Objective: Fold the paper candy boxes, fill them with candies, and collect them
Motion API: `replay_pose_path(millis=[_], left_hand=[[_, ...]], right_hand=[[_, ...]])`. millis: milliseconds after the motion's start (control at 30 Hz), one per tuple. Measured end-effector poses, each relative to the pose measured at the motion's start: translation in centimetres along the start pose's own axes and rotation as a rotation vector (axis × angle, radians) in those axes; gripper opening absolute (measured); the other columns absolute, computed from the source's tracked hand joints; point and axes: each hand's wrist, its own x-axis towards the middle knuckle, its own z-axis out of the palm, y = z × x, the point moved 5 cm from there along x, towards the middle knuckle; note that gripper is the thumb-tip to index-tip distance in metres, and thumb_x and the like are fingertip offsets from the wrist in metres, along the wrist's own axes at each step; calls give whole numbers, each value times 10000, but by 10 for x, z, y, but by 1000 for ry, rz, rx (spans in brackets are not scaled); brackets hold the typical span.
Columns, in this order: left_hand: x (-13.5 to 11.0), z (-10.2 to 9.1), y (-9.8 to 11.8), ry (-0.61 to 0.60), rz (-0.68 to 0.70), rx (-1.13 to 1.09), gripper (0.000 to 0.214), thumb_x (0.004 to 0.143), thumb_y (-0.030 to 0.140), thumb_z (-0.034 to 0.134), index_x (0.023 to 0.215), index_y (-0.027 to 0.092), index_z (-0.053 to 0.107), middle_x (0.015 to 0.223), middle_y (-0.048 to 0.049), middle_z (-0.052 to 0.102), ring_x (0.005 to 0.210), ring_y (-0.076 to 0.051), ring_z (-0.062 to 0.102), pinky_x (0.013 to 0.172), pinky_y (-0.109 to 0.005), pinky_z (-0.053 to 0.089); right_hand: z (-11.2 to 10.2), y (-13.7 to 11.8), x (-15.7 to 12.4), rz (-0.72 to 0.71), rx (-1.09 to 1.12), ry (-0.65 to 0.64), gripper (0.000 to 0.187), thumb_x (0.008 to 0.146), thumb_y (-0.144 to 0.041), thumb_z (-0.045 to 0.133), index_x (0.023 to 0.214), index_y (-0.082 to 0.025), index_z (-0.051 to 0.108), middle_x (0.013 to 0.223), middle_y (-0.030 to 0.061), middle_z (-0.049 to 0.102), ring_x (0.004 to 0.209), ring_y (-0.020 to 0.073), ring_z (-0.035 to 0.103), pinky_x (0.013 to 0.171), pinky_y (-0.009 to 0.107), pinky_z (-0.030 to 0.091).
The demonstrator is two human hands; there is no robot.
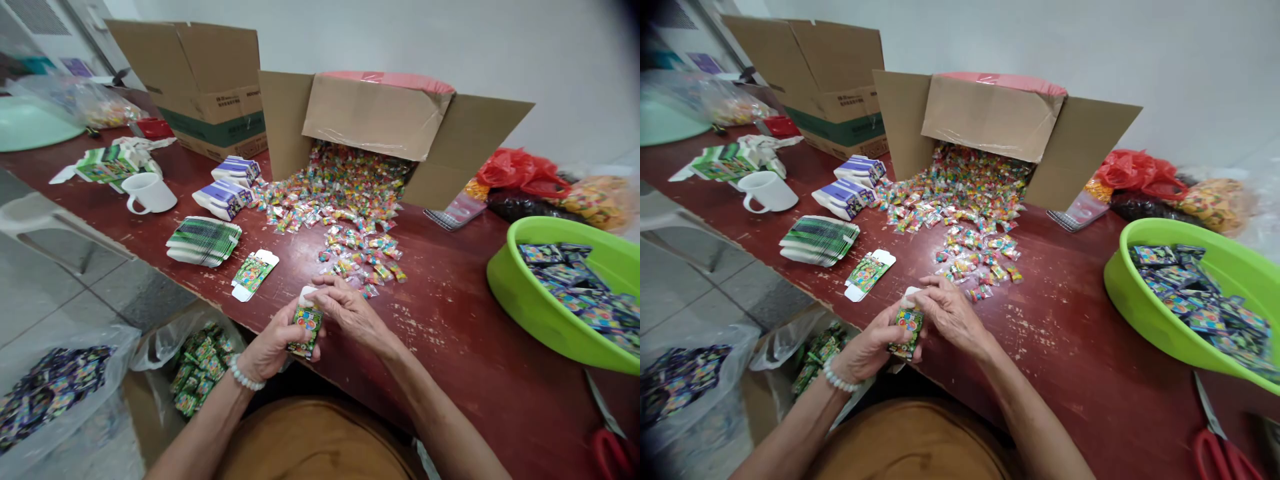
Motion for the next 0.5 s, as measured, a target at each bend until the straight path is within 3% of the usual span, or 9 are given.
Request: replay_pose_path(millis=[67, 133, 233, 300, 367, 500], left_hand=[[-2, -1, 1, 37, 38, 74, 586, 735, 125, 624, 1302, 213, 502, 841, -28, 671, 569, -131, 623, 553, -242, 505], [-3, 1, 3, 71, 68, 171, 587, 727, 95, 633, 1291, 216, 526, 847, -16, 665, 630, -124, 617, 585, -222, 510], [-3, 5, 4, 99, 79, 165, 509, 746, 159, 675, 1245, 202, 580, 850, -21, 672, 682, -133, 611, 591, -214, 523], [-1, 5, 3, 137, 51, 32, 423, 815, 330, 647, 1205, 168, 609, 799, -42, 683, 629, -149, 619, 531, -231, 522], [1, 2, 2, 180, 2, -108, 457, 859, 470, 575, 1160, 132, 633, 742, -69, 692, 564, -169, 628, 472, -250, 513], [4, -2, 0, 208, -25, -228, 429, 847, 444, 600, 1117, 115, 654, 691, -76, 705, 510, -178, 637, 436, -257, 509]], right_hand=[[-1, 6, -1, 74, 88, 88, 231, 921, -360, 571, 1066, -243, 706, 1203, 70, 595, 1131, 219, 565, 942, 367, 476], [-1, 14, -3, 178, 179, 178, 367, 851, -321, 649, 1207, -240, 611, 1108, 63, 620, 935, 186, 612, 775, 312, 529], [8, 17, -4, 290, 352, 74, 518, 741, -309, 748, 1216, -221, 560, 974, 30, 629, 724, 138, 592, 595, 247, 509], [12, 14, -4, 327, 521, -21, 490, 710, -368, 781, 1137, -218, 594, 965, 26, 634, 680, 125, 583, 550, 232, 496], [11, 12, -5, 369, 671, -13, 470, 713, -439, 782, 1093, -215, 620, 936, 26, 644, 648, 115, 569, 542, 230, 499], [13, 15, -8, 373, 785, 3, 440, 725, -443, 787, 1065, -199, 652, 846, 10, 648, 598, 98, 564, 571, 231, 505]])
